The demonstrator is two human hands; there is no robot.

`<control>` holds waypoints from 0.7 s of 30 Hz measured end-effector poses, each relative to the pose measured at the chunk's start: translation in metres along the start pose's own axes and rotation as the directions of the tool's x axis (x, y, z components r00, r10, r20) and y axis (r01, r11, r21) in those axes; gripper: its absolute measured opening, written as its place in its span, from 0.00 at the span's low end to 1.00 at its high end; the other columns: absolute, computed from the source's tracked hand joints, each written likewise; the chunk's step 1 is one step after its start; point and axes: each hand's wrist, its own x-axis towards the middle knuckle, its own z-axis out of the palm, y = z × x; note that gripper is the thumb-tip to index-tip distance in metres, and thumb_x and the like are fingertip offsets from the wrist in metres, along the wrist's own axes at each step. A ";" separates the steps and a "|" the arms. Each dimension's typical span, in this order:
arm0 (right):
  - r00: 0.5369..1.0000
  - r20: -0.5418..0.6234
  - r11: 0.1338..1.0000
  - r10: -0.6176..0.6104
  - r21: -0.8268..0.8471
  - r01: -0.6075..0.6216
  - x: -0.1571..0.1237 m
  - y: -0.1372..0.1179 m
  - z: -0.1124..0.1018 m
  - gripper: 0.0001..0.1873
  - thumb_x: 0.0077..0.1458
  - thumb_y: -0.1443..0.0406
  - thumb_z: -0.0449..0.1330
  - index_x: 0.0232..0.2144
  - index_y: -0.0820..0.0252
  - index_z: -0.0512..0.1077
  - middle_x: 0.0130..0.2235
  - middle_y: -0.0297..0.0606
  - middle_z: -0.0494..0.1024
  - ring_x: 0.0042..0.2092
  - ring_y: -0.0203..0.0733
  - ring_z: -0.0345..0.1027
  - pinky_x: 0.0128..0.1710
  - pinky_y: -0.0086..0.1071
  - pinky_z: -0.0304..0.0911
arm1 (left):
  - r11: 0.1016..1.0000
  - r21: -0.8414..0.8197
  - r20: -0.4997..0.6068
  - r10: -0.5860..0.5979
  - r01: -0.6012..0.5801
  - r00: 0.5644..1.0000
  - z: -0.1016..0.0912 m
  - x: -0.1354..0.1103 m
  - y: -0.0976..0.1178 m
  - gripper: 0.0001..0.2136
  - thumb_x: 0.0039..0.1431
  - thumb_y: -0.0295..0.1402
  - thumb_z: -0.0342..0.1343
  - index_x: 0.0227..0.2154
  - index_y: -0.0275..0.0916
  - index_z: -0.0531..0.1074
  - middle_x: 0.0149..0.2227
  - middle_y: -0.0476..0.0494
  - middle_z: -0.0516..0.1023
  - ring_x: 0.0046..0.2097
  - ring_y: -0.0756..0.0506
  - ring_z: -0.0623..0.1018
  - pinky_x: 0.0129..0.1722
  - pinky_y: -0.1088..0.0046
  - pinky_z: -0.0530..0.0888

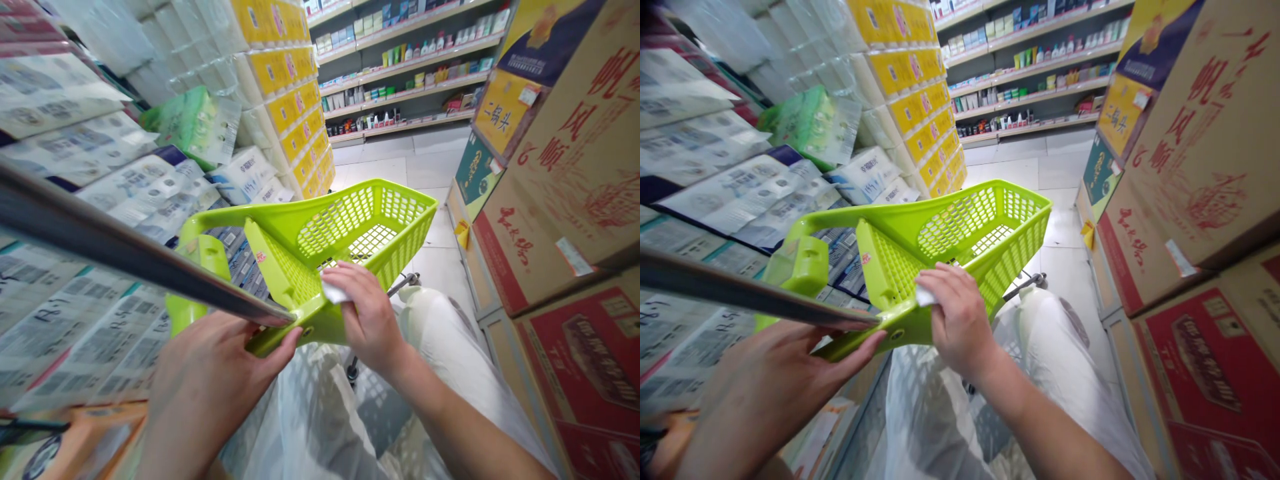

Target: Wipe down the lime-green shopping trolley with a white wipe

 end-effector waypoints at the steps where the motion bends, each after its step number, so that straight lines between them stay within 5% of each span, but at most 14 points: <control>1: 0.998 0.042 0.999 -0.041 0.029 0.040 0.000 -0.004 0.000 0.23 0.57 0.74 0.50 0.52 0.55 0.71 0.51 0.40 0.79 0.58 0.45 0.67 0.62 0.47 0.61 | 1.000 0.007 -0.010 0.004 -0.004 1.000 0.000 0.000 0.000 0.13 0.59 0.47 0.53 0.28 0.50 0.80 0.28 0.50 0.82 0.31 0.43 0.79 0.29 0.69 0.68; 5: 0.982 0.129 0.988 -0.137 0.083 0.127 0.000 -0.009 0.000 0.21 0.59 0.72 0.51 0.52 0.55 0.70 0.53 0.39 0.78 0.58 0.44 0.67 0.62 0.44 0.61 | 1.000 -0.010 0.003 0.004 -0.004 1.000 0.000 0.000 0.000 0.13 0.59 0.47 0.53 0.30 0.50 0.80 0.28 0.49 0.82 0.30 0.43 0.79 0.29 0.69 0.68; 10: 0.999 -0.009 0.999 0.030 -0.037 -0.031 0.002 0.004 -0.001 0.22 0.57 0.75 0.49 0.49 0.56 0.73 0.49 0.40 0.80 0.57 0.45 0.68 0.61 0.47 0.60 | 0.999 -0.043 0.043 -0.021 0.023 0.999 -0.002 0.002 0.002 0.13 0.57 0.48 0.54 0.29 0.51 0.81 0.28 0.50 0.82 0.29 0.44 0.78 0.28 0.69 0.68; 16: 0.982 0.134 0.988 -0.131 0.101 0.118 0.002 -0.010 -0.001 0.21 0.57 0.73 0.51 0.51 0.56 0.71 0.52 0.39 0.79 0.56 0.43 0.68 0.61 0.44 0.61 | 0.999 -0.052 0.011 -0.007 0.008 1.000 -0.002 0.002 0.001 0.14 0.57 0.48 0.54 0.28 0.49 0.80 0.28 0.48 0.82 0.30 0.43 0.79 0.29 0.68 0.68; 21: 1.000 0.015 0.999 0.014 -0.034 -0.013 0.006 0.006 -0.005 0.19 0.58 0.75 0.49 0.47 0.58 0.73 0.47 0.41 0.80 0.54 0.44 0.70 0.60 0.45 0.62 | 0.999 -0.032 0.042 -0.011 0.012 0.999 -0.001 0.000 0.001 0.13 0.58 0.48 0.54 0.30 0.49 0.80 0.28 0.49 0.82 0.29 0.44 0.78 0.28 0.70 0.67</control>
